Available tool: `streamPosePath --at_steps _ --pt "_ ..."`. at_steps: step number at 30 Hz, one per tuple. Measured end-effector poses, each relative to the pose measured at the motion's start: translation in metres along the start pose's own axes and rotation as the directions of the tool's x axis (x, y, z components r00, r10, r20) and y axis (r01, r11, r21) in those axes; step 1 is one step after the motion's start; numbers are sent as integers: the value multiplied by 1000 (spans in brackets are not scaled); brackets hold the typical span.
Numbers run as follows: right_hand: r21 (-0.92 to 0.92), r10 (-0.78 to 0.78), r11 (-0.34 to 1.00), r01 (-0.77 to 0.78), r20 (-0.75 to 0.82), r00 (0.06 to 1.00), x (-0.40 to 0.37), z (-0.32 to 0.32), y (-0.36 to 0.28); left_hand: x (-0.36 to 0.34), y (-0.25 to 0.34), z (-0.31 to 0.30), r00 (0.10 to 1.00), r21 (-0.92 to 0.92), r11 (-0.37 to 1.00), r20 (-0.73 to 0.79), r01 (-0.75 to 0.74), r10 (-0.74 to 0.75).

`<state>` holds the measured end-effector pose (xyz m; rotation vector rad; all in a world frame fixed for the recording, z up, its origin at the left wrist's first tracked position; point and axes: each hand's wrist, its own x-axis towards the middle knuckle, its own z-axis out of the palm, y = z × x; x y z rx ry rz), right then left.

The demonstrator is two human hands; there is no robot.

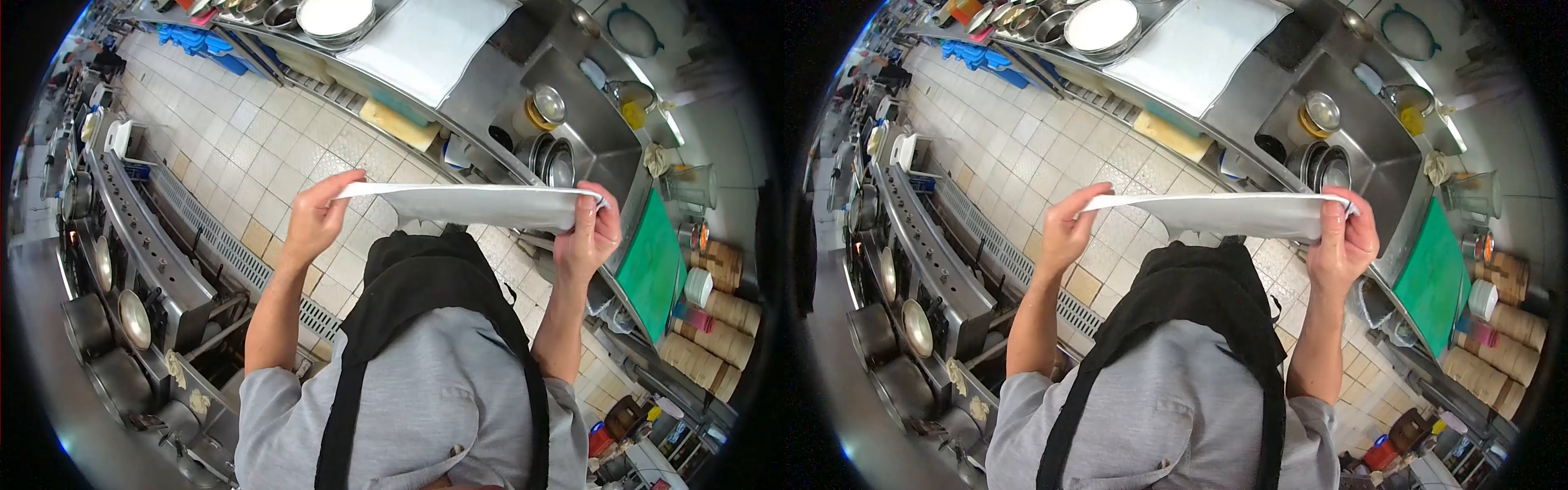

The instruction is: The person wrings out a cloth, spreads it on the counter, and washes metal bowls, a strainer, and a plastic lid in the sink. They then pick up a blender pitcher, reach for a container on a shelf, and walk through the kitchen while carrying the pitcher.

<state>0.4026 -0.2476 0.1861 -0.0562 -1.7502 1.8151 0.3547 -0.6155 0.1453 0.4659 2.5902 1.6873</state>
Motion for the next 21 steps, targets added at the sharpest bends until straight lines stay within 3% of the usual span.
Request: streamPosePath --at_steps 2,3,6,8,15,21 --pt "-7 54 998 -54 -1 999 -4 -3 4 6 4 -9 995 -199 977 -38 78 -87" --pt "-10 104 994 -104 1 995 -4 -5 6 12 7 -13 995 -198 976 -27 85 -92" --pt "-71 166 983 -168 -27 986 4 -12 14 37 5 -20 984 -320 947 -166 13 -70" --pt "-55 260 964 -260 -10 966 11 -21 19 60 4 -22 984 -276 961 -175 -16 -34" --pt "-113 317 940 -322 -55 947 49 -37 45 145 26 -7 987 -165 985 -158 -51 24" --pt "-100 376 925 -366 109 920 96 -53 70 209 35 8 984 -100 993 -174 -55 37"
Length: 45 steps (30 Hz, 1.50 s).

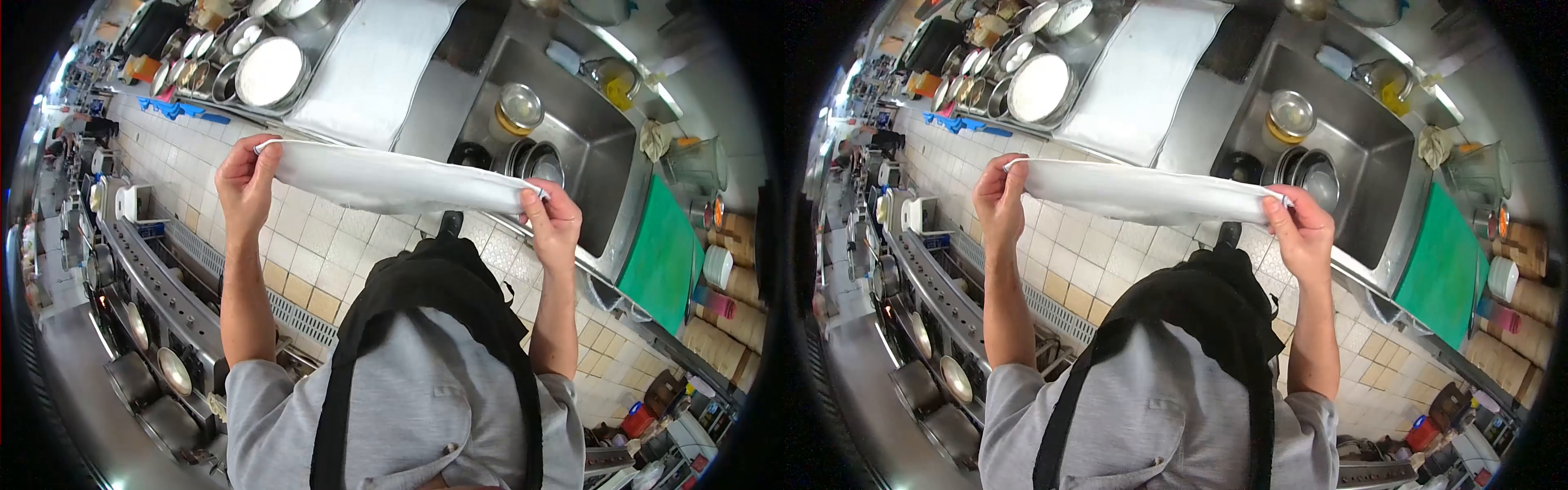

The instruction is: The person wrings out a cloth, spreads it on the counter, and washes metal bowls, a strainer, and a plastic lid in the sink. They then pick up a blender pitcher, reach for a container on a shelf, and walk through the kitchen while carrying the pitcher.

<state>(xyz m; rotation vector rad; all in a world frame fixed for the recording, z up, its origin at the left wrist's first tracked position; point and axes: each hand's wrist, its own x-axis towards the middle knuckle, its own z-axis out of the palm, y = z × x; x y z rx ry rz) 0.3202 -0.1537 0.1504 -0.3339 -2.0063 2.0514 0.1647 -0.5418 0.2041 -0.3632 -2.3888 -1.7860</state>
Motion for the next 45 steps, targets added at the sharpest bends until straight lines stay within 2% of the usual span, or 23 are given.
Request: streamPosePath --at_steps 4,8,12,14,16,18,20,22,24,26,27,33,34,35,36,38,39,40,41,42,43,44,45 --pt "22 -25 999 24 57 998 46 -9 -16 42 8 22 997 -48 998 -72 -37 33" --pt "18 -32 999 31 17 999 104 -7 -16 93 7 39 996 -106 994 -92 -33 23" --pt "101 41 994 -36 -49 998 162 2 -4 159 -9 63 998 -205 979 -63 -5 -8" --pt "87 62 995 -54 -100 993 189 9 3 196 -27 75 999 -199 980 -33 17 -24" --pt "80 83 994 -72 -140 987 213 12 7 227 -27 98 999 -269 963 -25 33 -41" --pt "81 85 994 -71 -173 981 234 13 13 263 -38 112 988 -242 958 61 156 -145" --pt "0 124 992 -127 -213 969 256 15 15 301 -61 131 989 -259 957 99 133 -111" --pt "-32 132 989 -145 -270 954 285 16 18 335 -73 147 968 -229 951 185 209 -168" --pt "-285 160 928 -239 -275 948 310 12 23 368 -87 163 960 -196 953 207 232 -191" --pt "-325 156 909 -261 -315 936 335 12 36 400 -112 183 952 -244 941 256 233 -169" --pt "-364 152 890 -275 -333 931 347 12 42 412 -118 188 940 -204 948 292 243 -178" --pt "-171 324 898 -405 -363 874 400 12 73 464 -182 219 858 -49 943 432 330 -278" --pt "-173 324 898 -405 -362 874 409 11 79 468 -188 222 841 -31 941 460 336 -285" --pt "-92 313 923 -373 -382 870 418 10 85 469 -194 225 805 -60 904 483 422 -344" --pt "-10 306 941 -338 -402 863 427 9 93 475 -201 229 805 -62 903 482 425 -346" --pt "56 293 953 -299 -433 853 444 9 104 488 -221 239 832 286 926 428 246 -353" --pt "123 281 960 -254 -463 840 454 9 113 491 -223 243 834 284 927 426 244 -350" --pt "121 273 962 -245 -463 843 465 -7 148 495 -222 251 885 308 948 417 79 -209" --pt "53 138 990 -127 -442 886 477 -37 202 499 -223 257 911 332 939 407 -85 -61" --pt "-11 1 1000 -6 -410 912 487 -53 229 503 -238 264 914 331 939 401 -90 -54" --pt "-111 7 992 -56 -399 917 487 -49 219 508 -263 274 920 189 979 367 70 -137" --pt "-112 5 992 -53 -393 919 494 -53 235 510 -277 280 910 38 973 346 229 -227" --pt "-256 -33 963 -84 -423 906 498 -59 264 504 -268 279 913 17 963 315 267 -259"
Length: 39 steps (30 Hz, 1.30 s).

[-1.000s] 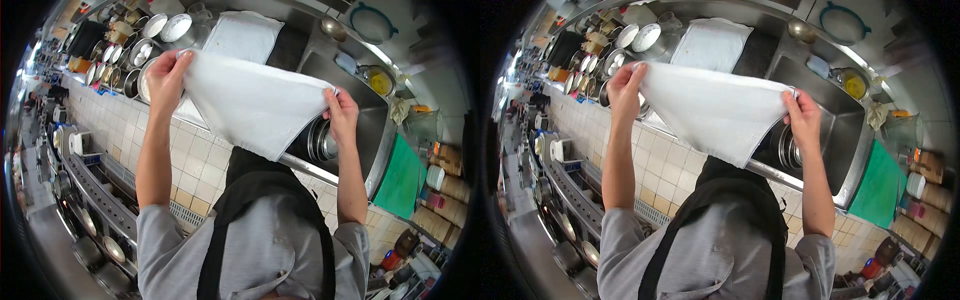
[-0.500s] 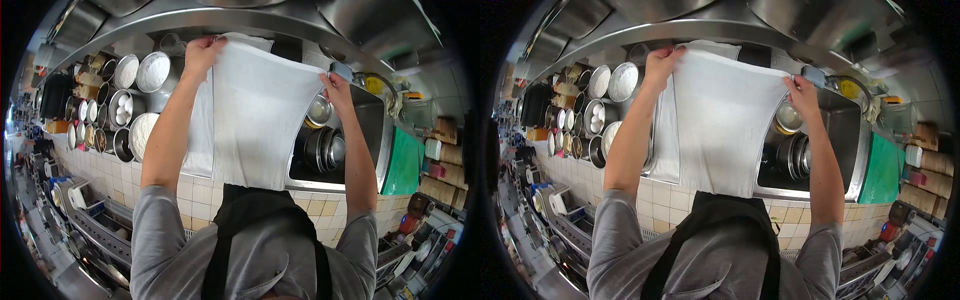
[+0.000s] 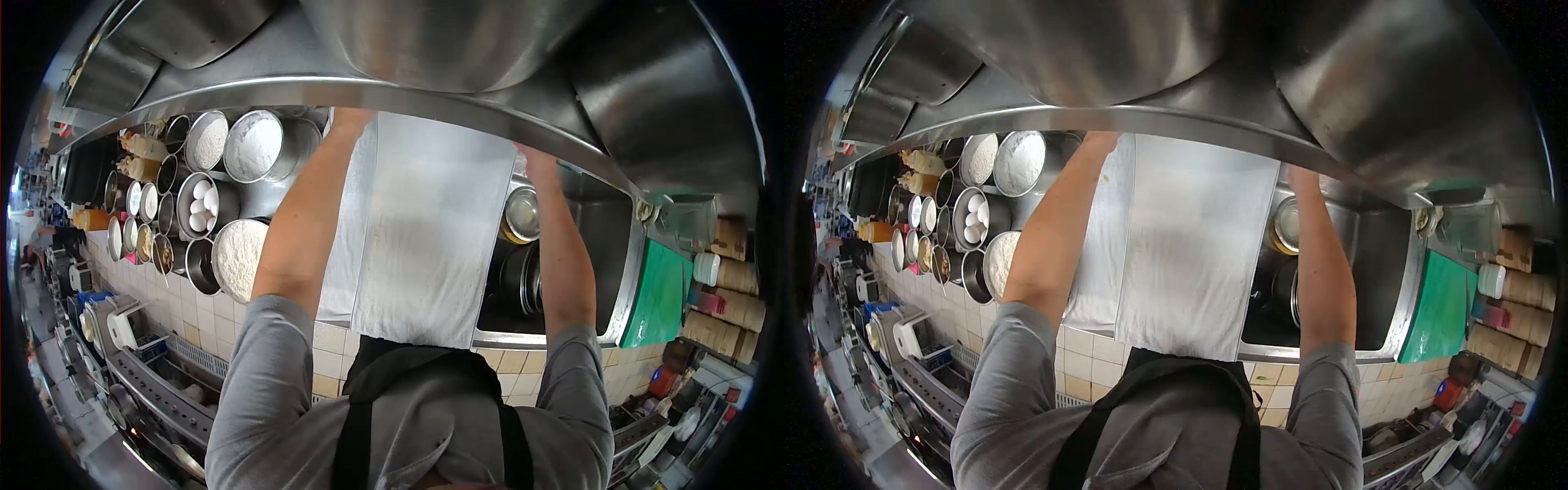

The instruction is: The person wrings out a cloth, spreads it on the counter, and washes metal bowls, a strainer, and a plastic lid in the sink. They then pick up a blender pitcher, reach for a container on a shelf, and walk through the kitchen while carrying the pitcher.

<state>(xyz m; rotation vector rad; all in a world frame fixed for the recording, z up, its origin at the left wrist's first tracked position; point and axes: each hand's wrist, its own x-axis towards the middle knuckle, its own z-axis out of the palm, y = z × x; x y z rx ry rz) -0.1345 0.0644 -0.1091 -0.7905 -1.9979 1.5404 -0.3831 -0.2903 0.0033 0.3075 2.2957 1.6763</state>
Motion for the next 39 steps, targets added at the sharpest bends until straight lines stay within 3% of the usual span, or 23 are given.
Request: streamPosePath --at_steps 1,2,3,4,5,6,7,12,17,22,27,28,29,30,31,32,35,36,37,39 --pt "-146 -34 989 29 -37 999 -2 8 -4 1 -1 -1 1000 1 1000 -4 3 -3" --pt "82 16 997 -13 -40 999 -12 12 -6 -4 -6 -3 1000 15 1000 -16 -14 14" --pt "86 10 996 -6 -37 999 -14 13 -3 0 -7 0 999 29 999 -29 -35 36" --pt "283 62 958 -51 -30 998 -14 13 2 -3 -11 -2 997 45 997 -41 -56 58" --pt "467 112 879 -94 -12 994 -15 13 7 -1 -12 -1 995 60 995 -53 -76 79" --pt "687 304 700 -195 -39 952 -21 20 -19 5 -14 -2 993 76 993 -62 -95 99" --pt "687 303 700 -196 -37 952 -21 21 -19 5 -16 3 991 90 990 -71 -110 116" --pt "332 100 940 -75 -58 993 -22 21 -16 13 -23 17 974 160 971 -114 -178 197" --pt "-80 -72 994 71 -17 997 -20 23 -7 29 -33 22 958 234 944 -114 -231 263" --pt "-441 -298 841 313 105 949 -20 23 0 19 -45 24 903 305 891 -165 -335 396" --pt "-740 -384 508 441 263 885 -20 25 4 11 -56 28 865 352 846 -160 -401 477" --pt "-743 -387 503 442 263 884 -29 19 -14 -15 -20 13 890 393 837 -89 -381 447" --pt "-547 -219 790 276 168 961 -55 14 -50 -54 13 -7 914 435 826 -17 -359 406" --pt "-284 -6 958 44 131 991 -89 9 -87 -81 8 -15 920 434 831 -13 -348 392" --pt "6 212 976 -216 158 964 -115 2 -103 -107 2 -24 923 223 905 -52 -362 382" --pt "-39 139 990 -134 173 975 -135 -12 -98 -130 -7 -34 931 7 935 -95 -354 353" --pt "-111 53 993 -27 244 968 -204 -63 -58 -220 -22 -87 969 121 976 -149 -178 195" --pt "-136 180 979 -149 256 950 -232 -71 -81 -248 -34 -99 962 13 986 -219 -166 165" --pt "-74 219 976 -207 229 949 -257 -75 -89 -280 -44 -112 964 43 992 -232 -120 127" --pt "-214 239 960 -180 298 924 -299 -96 -90 -330 -57 -139 934 52 992 -334 -117 127"
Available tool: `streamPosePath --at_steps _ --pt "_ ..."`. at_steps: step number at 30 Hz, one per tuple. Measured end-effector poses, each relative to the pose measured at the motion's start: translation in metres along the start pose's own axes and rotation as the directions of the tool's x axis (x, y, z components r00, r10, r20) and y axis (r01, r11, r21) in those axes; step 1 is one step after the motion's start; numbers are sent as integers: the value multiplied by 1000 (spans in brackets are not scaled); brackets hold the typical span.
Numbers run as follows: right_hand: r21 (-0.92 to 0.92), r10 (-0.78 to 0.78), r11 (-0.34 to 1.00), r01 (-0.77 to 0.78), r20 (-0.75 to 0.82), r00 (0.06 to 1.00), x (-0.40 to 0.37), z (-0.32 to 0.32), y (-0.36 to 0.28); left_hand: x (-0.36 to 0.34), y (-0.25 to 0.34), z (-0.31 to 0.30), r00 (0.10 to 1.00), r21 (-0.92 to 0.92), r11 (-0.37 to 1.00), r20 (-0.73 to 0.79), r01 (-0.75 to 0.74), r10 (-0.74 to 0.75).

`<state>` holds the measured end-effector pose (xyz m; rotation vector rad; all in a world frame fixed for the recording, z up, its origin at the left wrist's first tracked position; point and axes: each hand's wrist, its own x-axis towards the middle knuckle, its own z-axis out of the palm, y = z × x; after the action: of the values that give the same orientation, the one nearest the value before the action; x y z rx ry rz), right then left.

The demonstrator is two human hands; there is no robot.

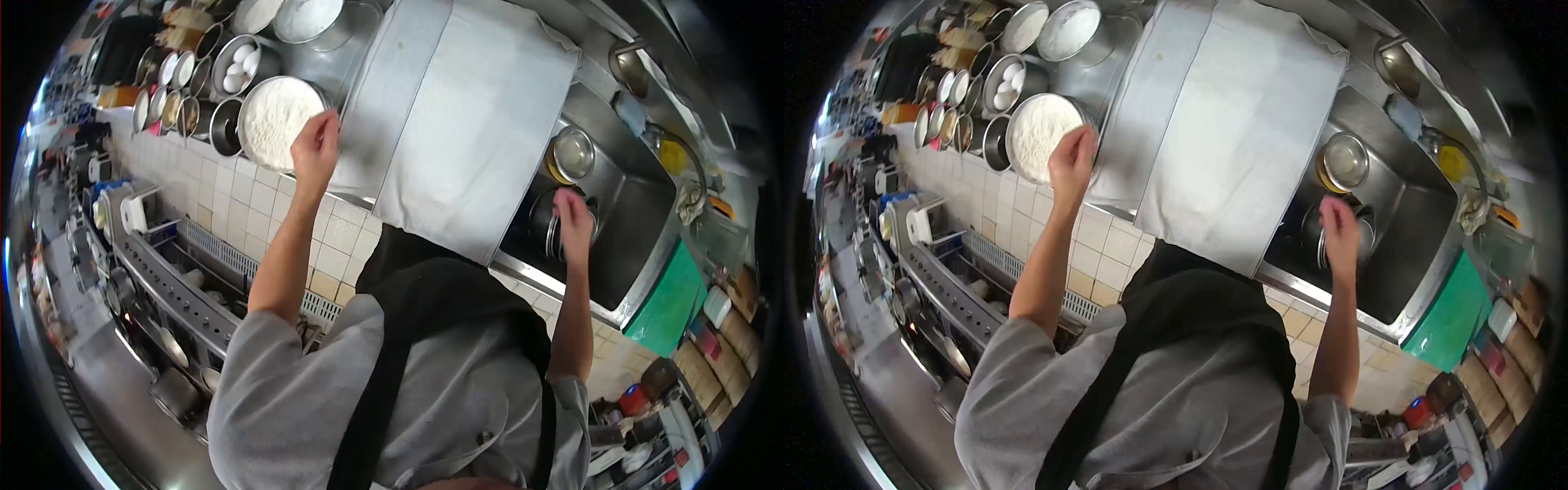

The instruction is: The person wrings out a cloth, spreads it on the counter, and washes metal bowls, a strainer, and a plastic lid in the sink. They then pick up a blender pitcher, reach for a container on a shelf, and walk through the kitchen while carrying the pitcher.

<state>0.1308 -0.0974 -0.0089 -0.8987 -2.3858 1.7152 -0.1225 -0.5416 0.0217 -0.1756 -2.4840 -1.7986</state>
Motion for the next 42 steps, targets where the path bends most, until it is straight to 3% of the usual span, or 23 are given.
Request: streamPosePath --at_steps 1,3,6,9,10,12,13,15,16,19,21,24,26,28,29,30,32,34,36,38,42 --pt "61 2 998 -3 19 1000 -15 4 14 -23 0 -19 999 120 992 -11 48 -47" --pt "144 46 988 -58 90 995 -47 12 30 -69 -8 -37 997 139 988 -51 70 -64" --pt "156 -13 987 -21 212 977 -76 30 32 -124 12 -41 992 257 958 -59 127 -115" --pt "30 -163 986 162 307 938 -89 41 18 -149 20 -31 987 500 863 161 -68 -15" --pt "3 -253 964 265 312 916 -93 42 10 -150 29 -24 974 511 846 223 -153 41" --pt "-92 -279 941 327 339 898 -100 45 1 -147 22 -14 938 556 780 326 -287 113" --pt "-92 -281 941 327 328 902 -105 50 -2 -142 14 -11 935 551 779 333 -298 121" --pt "-102 -210 963 248 287 934 -115 56 -8 -133 1 -1 848 505 710 465 -491 256" --pt "-118 -198 964 238 277 940 -120 61 -6 -133 -1 2 844 488 721 471 -492 257" --pt "-368 -364 810 456 292 884 -137 78 -3 -132 -11 0 786 408 731 550 -547 281" --pt "-400 -337 810 429 280 899 -148 82 3 -137 -19 -10 723 378 684 612 -624 322" --pt "-435 -326 805 403 243 914 -163 86 5 -138 -19 -30 699 355 715 666 -603 259" --pt "-403 -304 842 358 193 933 -172 85 0 -133 -14 -34 682 325 700 661 -636 312" --pt "-387 -286 866 317 136 949 -175 87 -1 -128 -10 -35 816 361 852 565 -379 124" --pt "-360 -226 904 232 58 972 -175 87 -3 -127 -16 -33 848 380 847 510 -372 143" --pt "-324 -163 934 150 -15 986 -174 88 -5 -125 -16 -30 848 375 850 509 -370 145" --pt "-311 -165 940 139 -60 984 -169 90 -5 -124 -12 -24 867 448 884 486 -135 -114" --pt "-352 -83 934 65 -36 996 -164 89 3 -123 -16 -19 854 448 880 509 -157 -106" --pt "-353 -112 931 91 -39 993 -158 91 10 -123 -15 -10 833 546 835 492 -69 -253" --pt "-345 54 937 -51 1 999 -155 97 4 -122 -17 -3 831 577 816 472 -37 -296" --pt "-324 47 945 -40 14 999 -150 109 9 -117 -30 2 821 585 811 470 -16 -323"
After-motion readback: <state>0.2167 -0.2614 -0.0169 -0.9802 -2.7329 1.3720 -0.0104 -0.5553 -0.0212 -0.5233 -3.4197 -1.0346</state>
